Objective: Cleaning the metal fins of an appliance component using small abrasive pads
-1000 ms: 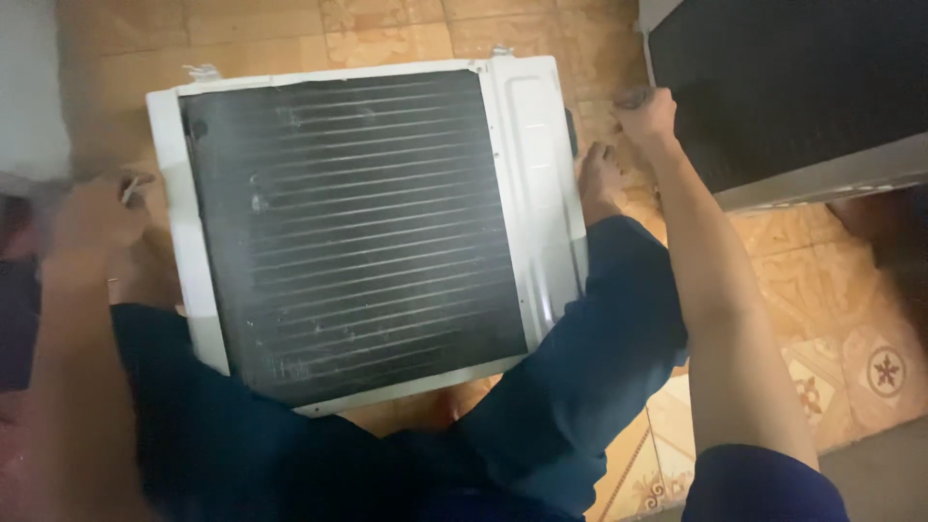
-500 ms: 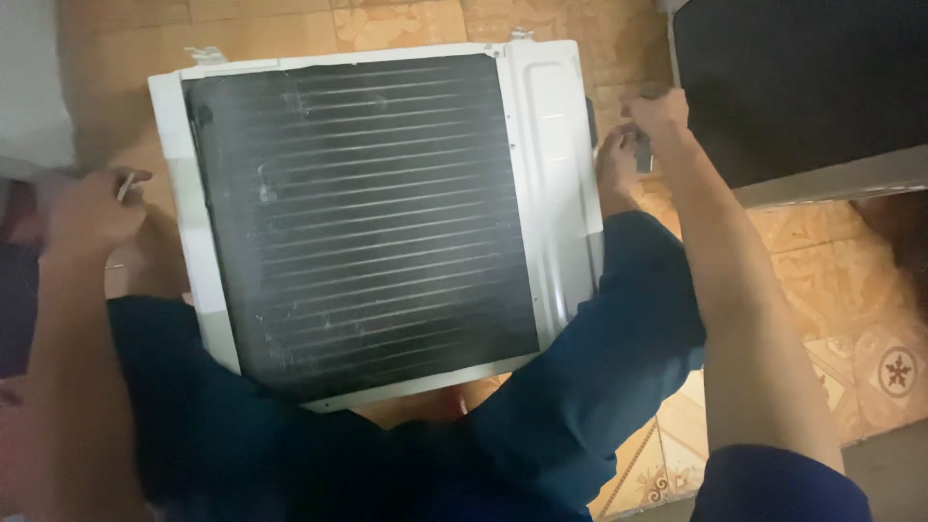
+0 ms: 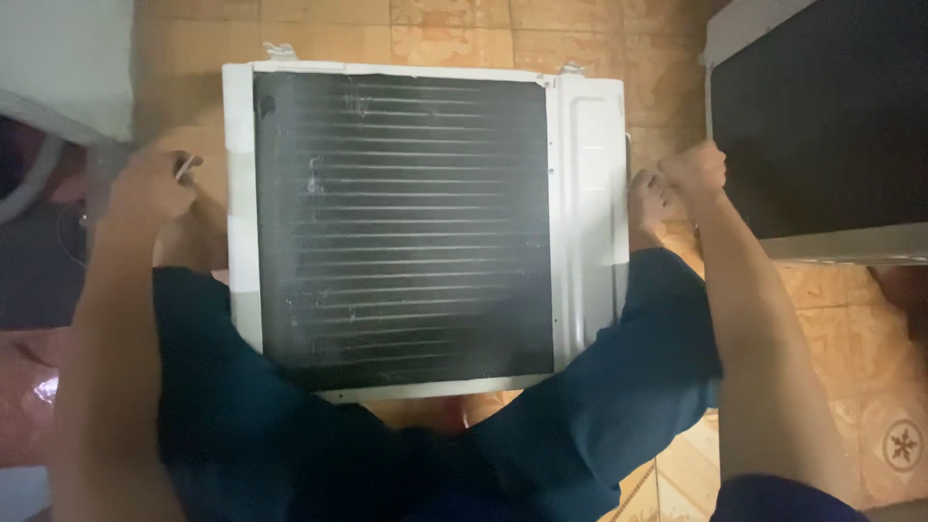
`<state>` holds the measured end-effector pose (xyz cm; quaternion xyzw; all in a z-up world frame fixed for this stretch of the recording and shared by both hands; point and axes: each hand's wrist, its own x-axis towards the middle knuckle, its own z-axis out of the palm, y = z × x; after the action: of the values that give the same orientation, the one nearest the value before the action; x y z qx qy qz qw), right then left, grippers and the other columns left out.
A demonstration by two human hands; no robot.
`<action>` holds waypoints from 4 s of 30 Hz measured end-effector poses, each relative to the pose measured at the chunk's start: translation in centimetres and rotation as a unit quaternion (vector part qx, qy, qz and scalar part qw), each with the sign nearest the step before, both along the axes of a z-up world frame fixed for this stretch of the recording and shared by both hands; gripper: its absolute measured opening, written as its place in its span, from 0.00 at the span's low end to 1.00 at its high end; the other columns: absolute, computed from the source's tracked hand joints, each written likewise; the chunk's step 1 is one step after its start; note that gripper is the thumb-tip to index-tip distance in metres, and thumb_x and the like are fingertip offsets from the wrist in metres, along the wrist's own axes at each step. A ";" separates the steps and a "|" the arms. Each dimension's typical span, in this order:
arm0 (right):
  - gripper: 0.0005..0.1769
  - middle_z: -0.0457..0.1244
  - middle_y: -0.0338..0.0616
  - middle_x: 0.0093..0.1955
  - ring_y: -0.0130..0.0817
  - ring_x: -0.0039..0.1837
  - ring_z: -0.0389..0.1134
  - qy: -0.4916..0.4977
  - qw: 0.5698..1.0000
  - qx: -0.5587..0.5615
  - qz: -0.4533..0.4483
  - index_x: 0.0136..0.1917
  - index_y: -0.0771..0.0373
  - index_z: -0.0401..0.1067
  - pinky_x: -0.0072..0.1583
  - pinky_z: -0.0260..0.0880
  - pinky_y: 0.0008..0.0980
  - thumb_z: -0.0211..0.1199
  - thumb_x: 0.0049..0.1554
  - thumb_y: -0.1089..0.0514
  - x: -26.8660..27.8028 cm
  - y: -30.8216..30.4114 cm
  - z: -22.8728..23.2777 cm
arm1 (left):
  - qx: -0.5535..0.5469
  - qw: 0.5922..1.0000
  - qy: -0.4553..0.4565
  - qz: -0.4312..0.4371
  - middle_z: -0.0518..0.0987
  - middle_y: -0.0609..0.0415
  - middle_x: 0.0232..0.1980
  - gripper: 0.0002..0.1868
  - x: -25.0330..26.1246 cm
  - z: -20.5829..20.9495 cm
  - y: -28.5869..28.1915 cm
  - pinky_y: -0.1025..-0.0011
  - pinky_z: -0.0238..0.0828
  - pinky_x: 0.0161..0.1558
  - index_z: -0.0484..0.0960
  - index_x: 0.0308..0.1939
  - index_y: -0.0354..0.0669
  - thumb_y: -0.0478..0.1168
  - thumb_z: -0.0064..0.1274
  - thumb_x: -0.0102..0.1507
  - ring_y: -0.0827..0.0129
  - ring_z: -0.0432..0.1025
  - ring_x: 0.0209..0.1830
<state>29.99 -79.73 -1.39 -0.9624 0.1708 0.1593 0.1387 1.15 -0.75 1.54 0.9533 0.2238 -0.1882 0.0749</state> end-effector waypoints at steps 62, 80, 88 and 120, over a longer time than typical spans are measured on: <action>0.24 0.71 0.59 0.56 0.56 0.53 0.73 0.085 0.971 -0.122 0.186 0.60 0.62 0.81 0.56 0.74 0.47 0.65 0.56 0.47 -1.5 3.0 4.0 | 0.070 0.997 -0.010 -0.044 0.83 0.43 0.58 0.25 0.2 1.0 -1.5 0.50 0.78 0.48 0.81 0.67 0.58 0.47 0.53 0.64 0.45 0.78 0.50; 0.22 0.67 0.65 0.62 0.64 0.60 0.68 0.009 0.972 -0.050 0.228 0.63 0.67 0.76 0.60 0.69 0.54 0.51 0.61 0.57 -0.1 1.9 1.8 | 0.047 0.996 -0.038 -0.071 0.84 0.42 0.54 0.20 -0.2 -3.6 1.4 0.50 0.76 0.47 0.84 0.62 0.48 0.45 0.54 0.67 0.44 0.79 0.47; 0.19 0.69 0.50 0.42 0.39 0.39 0.67 -0.137 0.966 0.151 0.162 0.51 0.73 0.76 0.41 0.68 0.38 0.54 0.71 0.53 -0.6 5.7 6.9 | -0.056 0.993 -0.049 0.088 0.73 0.25 0.61 0.28 -0.8 0.5 -0.5 0.39 0.68 0.53 0.68 0.71 0.28 0.47 0.50 0.75 0.33 0.72 0.55; 0.22 0.63 0.56 0.62 0.40 0.61 0.77 -0.060 0.850 0.518 -0.072 0.64 0.73 0.63 0.61 0.88 0.26 0.64 0.60 0.65 -1.4 8.8 6.2 | -0.016 0.992 0.015 0.122 0.80 0.27 0.57 0.22 -0.5 -0.3 0.0 0.40 0.72 0.50 0.77 0.68 0.33 0.44 0.50 0.75 0.37 0.77 0.51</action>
<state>28.60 -70.95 4.78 -0.7440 0.1233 0.1561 0.6378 0.70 -0.74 1.28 0.9146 0.3366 -0.1953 0.1093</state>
